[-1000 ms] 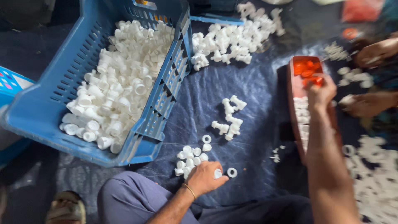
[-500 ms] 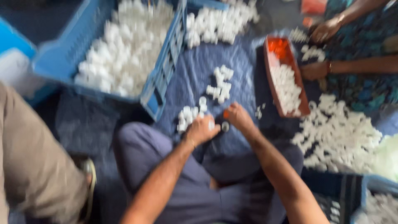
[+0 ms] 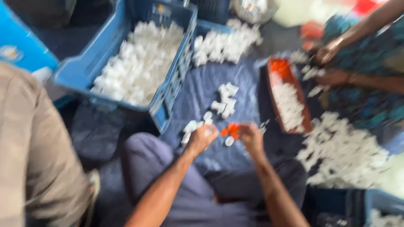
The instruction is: The person sits on the floor and assembles small white plastic components with orange caps by hand. They pick up a white piece, insert an orange cap, and place the assembled unit into a blue crate. The process is repeated continuously.
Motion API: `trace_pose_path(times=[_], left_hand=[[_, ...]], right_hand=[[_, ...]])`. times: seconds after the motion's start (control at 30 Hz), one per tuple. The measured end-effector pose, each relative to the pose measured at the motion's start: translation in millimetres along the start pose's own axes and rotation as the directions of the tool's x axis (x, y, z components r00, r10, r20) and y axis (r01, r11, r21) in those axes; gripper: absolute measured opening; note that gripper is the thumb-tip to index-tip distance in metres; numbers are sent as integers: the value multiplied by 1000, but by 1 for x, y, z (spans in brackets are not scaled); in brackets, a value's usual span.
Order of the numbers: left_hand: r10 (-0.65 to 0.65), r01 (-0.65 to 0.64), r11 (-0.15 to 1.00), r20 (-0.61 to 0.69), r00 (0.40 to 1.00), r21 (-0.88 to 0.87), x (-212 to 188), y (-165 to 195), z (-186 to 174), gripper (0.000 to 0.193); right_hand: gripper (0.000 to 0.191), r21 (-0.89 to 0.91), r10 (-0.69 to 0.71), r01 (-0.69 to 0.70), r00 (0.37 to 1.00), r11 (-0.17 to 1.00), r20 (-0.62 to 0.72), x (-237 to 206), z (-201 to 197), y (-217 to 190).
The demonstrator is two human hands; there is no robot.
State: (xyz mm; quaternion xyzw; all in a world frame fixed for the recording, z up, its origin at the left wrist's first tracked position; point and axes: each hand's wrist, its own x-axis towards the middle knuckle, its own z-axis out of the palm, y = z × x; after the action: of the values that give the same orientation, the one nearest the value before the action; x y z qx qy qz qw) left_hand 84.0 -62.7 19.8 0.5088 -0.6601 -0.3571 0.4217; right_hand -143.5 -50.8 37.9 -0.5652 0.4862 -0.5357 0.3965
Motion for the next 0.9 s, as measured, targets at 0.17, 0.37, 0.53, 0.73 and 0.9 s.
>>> trace_pose_path(times=[0.17, 0.37, 0.53, 0.73, 0.9], left_hand=[[-175, 163, 984, 206, 963, 73, -1, -2, 13, 38], [-340, 489, 830, 452, 824, -268, 0, -11, 16, 38], [-345, 496, 811, 431, 834, -310, 1, 0, 8, 27], [-358, 503, 809, 424, 832, -304, 4, 20, 2, 23], [-322, 503, 799, 473, 821, -330, 4, 26, 0, 23]], right_hand=[[22, 166, 153, -161, 986, 973, 59, -25, 19, 23], [14, 22, -17, 14, 994, 1000, 104, -26, 31, 32], [17, 36, -85, 79, 980, 996, 181, -25, 24, 31], [23, 164, 232, -267, 951, 950, 206, -21, 20, 32], [26, 170, 319, -363, 917, 916, 240, -17, 9, 31]])
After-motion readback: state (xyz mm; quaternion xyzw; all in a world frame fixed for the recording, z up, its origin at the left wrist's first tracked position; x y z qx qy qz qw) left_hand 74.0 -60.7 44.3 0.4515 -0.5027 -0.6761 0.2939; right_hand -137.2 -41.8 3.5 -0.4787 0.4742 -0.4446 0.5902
